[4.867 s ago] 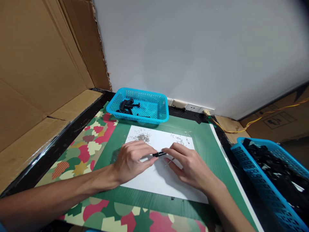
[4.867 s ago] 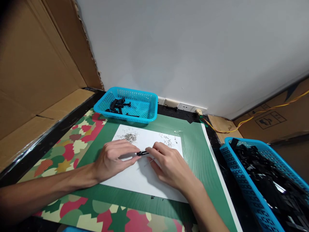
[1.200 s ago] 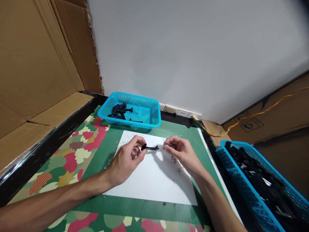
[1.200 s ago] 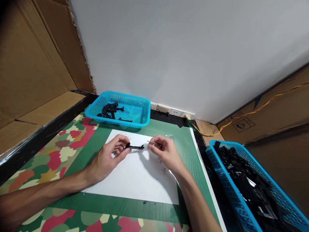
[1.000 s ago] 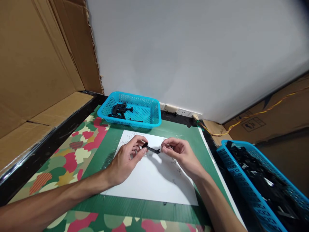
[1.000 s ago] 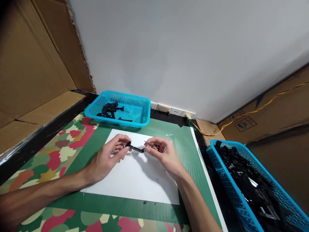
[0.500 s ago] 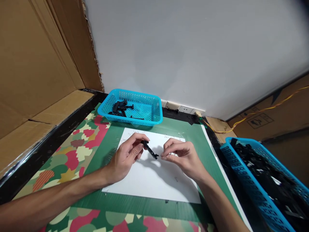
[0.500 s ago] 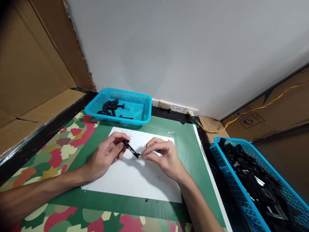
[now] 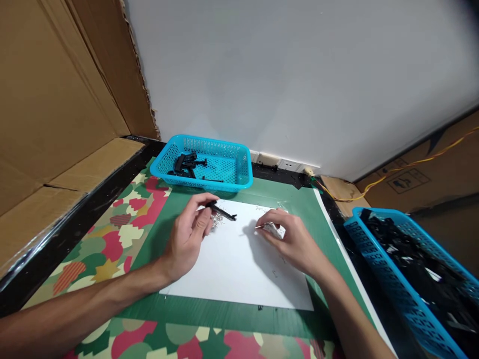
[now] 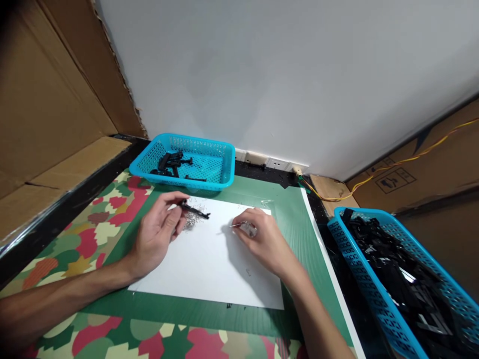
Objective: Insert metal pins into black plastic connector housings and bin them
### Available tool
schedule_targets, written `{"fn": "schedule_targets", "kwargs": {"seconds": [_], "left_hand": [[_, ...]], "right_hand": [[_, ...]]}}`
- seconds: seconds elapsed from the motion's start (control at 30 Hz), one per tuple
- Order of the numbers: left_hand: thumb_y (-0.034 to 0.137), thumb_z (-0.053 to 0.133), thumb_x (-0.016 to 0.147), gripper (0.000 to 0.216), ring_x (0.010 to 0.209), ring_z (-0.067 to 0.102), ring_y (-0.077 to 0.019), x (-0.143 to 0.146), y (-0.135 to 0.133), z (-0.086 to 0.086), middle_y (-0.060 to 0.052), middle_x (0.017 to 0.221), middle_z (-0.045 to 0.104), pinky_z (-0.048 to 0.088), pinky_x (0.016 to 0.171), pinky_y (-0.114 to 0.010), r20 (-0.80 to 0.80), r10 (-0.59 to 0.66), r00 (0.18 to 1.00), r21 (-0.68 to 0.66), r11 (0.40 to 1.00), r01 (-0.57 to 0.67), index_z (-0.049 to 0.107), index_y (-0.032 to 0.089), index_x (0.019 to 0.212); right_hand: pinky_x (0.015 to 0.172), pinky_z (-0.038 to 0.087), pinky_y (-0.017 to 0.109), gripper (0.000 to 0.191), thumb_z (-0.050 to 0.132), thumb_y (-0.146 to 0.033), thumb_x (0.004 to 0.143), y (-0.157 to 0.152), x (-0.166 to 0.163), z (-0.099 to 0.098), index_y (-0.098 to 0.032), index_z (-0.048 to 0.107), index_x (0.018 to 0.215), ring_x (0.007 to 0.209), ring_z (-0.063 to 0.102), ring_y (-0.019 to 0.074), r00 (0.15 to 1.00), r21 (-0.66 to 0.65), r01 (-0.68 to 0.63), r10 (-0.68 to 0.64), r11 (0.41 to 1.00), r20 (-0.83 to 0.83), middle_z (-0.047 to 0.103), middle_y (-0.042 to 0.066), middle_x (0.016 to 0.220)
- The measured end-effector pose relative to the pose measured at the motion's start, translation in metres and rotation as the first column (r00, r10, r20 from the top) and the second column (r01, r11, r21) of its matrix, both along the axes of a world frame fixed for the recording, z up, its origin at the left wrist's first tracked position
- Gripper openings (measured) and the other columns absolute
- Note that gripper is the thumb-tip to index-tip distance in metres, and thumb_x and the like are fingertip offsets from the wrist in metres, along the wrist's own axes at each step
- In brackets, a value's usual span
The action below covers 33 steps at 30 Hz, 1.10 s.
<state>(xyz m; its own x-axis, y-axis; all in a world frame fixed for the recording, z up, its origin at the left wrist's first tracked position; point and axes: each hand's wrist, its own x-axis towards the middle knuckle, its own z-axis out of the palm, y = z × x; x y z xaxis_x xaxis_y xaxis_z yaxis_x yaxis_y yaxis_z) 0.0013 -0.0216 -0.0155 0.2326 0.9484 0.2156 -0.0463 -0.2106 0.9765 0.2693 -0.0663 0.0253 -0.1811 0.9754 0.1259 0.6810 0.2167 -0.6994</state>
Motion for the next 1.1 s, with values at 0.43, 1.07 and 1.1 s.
{"fn": "schedule_targets", "kwargs": {"seconds": [0.43,1.07,1.1], "left_hand": [[0.056,0.060,0.107,0.033,0.051,0.041,-0.0074,0.004,0.020,-0.005,0.006,0.077,0.045,0.030,0.040,-0.016,0.226,0.154,0.962,-0.125,0.984,-0.129,0.060,0.027,0.123],[0.044,0.058,0.109,0.024,0.054,0.037,-0.0083,0.005,0.018,-0.003,0.005,0.079,0.045,0.028,0.042,-0.020,0.246,0.110,0.963,-0.107,0.991,-0.086,0.058,0.025,0.123],[0.044,0.058,0.109,0.024,0.054,0.037,-0.0083,0.005,0.018,-0.003,0.005,0.079,0.045,0.028,0.042,-0.020,0.248,0.111,0.962,-0.110,0.990,-0.086,0.057,0.025,0.123]], "right_hand": [[0.080,0.045,0.038,0.012,0.069,-0.019,0.092,0.018,-0.003,-0.006,-0.024,0.079,0.087,0.077,0.064,0.0233,0.937,0.034,0.095,-0.101,0.995,0.334,0.076,0.004,0.086],[0.071,0.052,0.034,0.018,0.070,-0.024,0.091,0.046,-0.035,-0.016,-0.020,0.086,0.095,0.081,0.076,0.0280,0.996,-0.118,0.020,-0.009,0.993,0.092,0.086,0.010,0.098],[0.072,0.052,0.035,0.018,0.070,-0.026,0.091,0.045,-0.029,-0.015,-0.020,0.087,0.095,0.082,0.076,0.0285,0.995,-0.122,0.029,-0.017,0.992,0.098,0.086,0.010,0.100]]}}
